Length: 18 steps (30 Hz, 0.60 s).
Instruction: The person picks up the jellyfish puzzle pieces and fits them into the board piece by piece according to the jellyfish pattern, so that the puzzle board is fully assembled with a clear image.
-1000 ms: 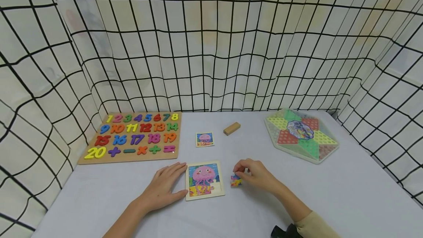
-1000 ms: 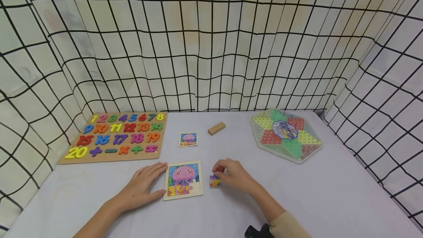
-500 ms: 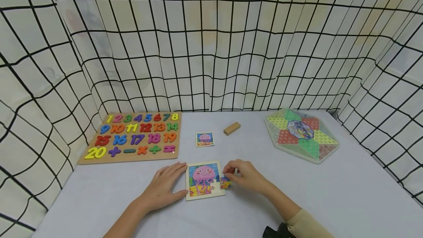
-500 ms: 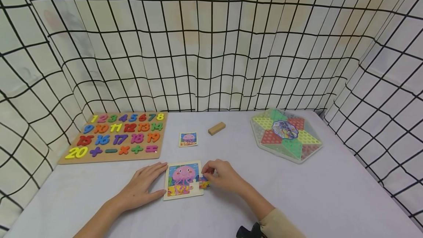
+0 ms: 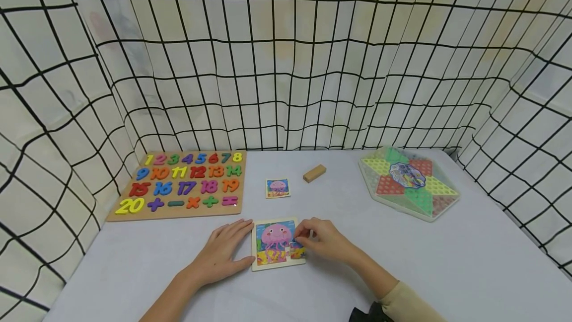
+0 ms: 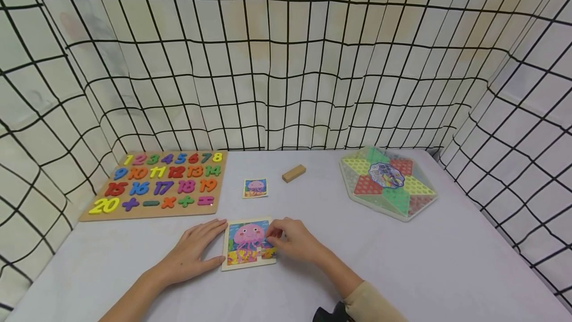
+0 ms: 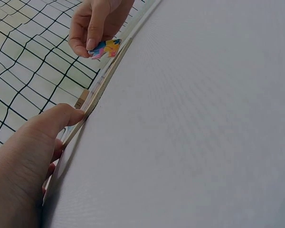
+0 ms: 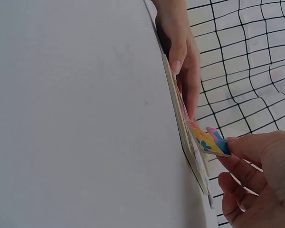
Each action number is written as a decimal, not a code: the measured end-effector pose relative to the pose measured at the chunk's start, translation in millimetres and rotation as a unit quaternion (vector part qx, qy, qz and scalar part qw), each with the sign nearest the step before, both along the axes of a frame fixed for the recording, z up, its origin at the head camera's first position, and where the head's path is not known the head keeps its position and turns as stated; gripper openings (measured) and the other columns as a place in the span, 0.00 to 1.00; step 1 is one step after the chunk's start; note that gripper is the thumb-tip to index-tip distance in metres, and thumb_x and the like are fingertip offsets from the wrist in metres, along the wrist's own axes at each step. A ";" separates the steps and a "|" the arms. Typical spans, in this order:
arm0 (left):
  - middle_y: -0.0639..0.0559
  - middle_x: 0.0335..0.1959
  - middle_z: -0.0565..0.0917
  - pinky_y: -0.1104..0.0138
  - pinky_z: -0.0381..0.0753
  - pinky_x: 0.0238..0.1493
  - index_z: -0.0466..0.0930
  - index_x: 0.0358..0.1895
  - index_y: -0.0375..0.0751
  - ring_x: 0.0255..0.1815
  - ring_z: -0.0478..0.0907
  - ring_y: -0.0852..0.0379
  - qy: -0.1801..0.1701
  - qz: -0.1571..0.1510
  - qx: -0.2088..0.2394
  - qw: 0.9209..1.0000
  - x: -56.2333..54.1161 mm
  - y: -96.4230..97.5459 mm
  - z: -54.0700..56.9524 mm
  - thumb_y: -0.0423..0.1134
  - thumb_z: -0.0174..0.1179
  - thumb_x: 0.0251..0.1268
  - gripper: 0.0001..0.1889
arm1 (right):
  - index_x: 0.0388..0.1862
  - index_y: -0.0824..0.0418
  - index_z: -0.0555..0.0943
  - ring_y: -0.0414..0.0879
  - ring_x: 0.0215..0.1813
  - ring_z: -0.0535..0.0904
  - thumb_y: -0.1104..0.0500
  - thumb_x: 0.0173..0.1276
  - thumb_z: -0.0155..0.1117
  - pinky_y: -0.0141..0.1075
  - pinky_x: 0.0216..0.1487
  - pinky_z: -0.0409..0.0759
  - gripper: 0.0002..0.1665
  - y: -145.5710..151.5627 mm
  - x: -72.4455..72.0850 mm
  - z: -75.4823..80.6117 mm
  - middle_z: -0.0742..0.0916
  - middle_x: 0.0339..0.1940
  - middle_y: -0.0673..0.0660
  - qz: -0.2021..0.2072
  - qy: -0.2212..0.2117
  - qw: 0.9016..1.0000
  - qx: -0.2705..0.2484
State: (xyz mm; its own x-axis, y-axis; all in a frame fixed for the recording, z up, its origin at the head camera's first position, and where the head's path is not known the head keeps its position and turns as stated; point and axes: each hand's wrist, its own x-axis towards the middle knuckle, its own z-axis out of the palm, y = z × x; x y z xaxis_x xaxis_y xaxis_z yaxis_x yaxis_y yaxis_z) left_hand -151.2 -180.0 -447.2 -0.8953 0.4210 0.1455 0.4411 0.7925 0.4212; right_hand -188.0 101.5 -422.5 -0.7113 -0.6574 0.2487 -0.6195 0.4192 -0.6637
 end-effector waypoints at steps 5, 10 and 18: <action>0.52 0.69 0.61 0.50 0.49 0.65 0.62 0.67 0.44 0.70 0.51 0.52 0.001 0.000 -0.003 1.000 -0.2 -0.3 -0.5 0.61 0.57 0.55 0.39 | 0.35 0.58 0.79 0.36 0.34 0.73 0.61 0.65 0.60 0.29 0.36 0.74 0.03 -2.7 0.7 -1.1 0.80 0.29 0.42 0.002 -0.015 1.000 -0.006; 0.52 0.69 0.61 0.50 0.49 0.65 0.62 0.67 0.44 0.70 0.51 0.52 0.001 0.000 -0.002 1.000 0.3 -0.3 -0.5 0.61 0.57 0.55 0.39 | 0.35 0.58 0.80 0.36 0.35 0.72 0.62 0.64 0.60 0.30 0.36 0.73 0.02 -5.6 1.3 -2.1 0.79 0.29 0.42 0.003 -0.025 1.000 -0.010; 0.51 0.69 0.61 0.50 0.49 0.65 0.62 0.67 0.43 0.70 0.52 0.52 0.008 -0.003 0.000 1.000 0.0 -0.4 -0.5 0.60 0.57 0.55 0.39 | 0.34 0.58 0.79 0.37 0.35 0.72 0.60 0.65 0.60 0.29 0.35 0.73 0.03 -9.2 2.1 -5.2 0.79 0.28 0.41 -0.003 -0.032 0.999 -0.010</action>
State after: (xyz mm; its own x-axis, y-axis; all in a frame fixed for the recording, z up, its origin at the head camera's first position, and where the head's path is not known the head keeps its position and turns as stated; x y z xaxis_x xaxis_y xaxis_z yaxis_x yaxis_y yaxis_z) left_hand -151.2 -180.4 -447.7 -0.8902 0.4271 0.1587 0.4527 0.7899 0.4137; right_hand -185.9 92.3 -427.7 -0.7303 -0.6486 0.2145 -0.5724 0.4097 -0.7103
